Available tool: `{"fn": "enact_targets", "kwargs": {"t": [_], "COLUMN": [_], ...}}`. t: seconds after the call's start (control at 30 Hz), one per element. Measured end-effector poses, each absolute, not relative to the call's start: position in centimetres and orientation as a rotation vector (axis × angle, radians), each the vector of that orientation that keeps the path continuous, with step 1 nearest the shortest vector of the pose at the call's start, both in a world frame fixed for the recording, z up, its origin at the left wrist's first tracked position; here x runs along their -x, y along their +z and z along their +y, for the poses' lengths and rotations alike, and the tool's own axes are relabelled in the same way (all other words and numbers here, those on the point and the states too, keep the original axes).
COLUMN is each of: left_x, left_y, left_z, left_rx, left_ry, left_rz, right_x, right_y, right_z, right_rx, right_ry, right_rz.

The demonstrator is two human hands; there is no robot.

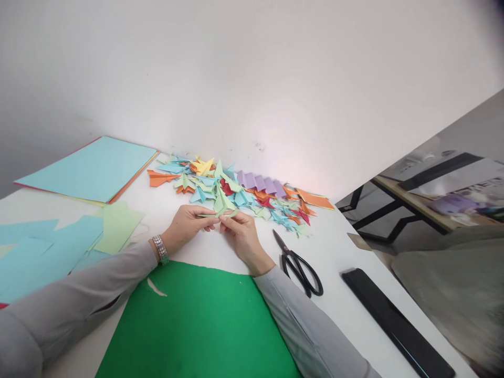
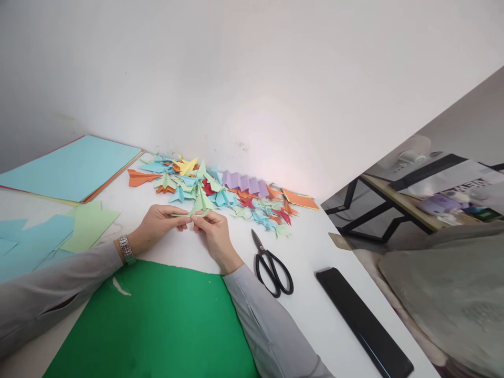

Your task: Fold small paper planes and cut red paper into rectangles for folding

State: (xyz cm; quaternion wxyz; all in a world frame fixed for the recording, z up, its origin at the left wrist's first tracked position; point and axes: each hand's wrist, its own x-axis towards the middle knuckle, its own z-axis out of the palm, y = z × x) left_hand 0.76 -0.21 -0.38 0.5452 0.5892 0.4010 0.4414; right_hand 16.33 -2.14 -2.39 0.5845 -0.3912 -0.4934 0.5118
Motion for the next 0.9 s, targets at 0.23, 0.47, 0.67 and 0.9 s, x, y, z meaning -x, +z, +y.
{"fn": "enact_targets", "kwargs": {"t": [0.23, 0.47, 0.67, 0.9], "left_x": [-0.6, -0.6, -0.64, -0.54], "left_y": [-0.46, -0.61, -0.81, -0.75], "left_z": [-0.11, -0.25, -0.04, 0.01], "left_rx": [-1.38, -1.424, -1.441, -1.504], "left_ry": [1.068, 1.023, 0.982, 0.858], "left_rz": [0.917, 0.937, 0.905, 0.833], "right_x": [-16.05, -16.21, -16.25, -16.45], "right_y": [-2.34, -2.24, -2.23, -2.45], "right_z": [-2.3, -2.14, -2.13, -2.07], "right_rx": [0.956, 1.0, 0.907, 0.917], "right_ry": [1.148, 1.124, 1.121, 1.119], "right_rz": [-1.141, -1.132, -1.136, -1.17]}}
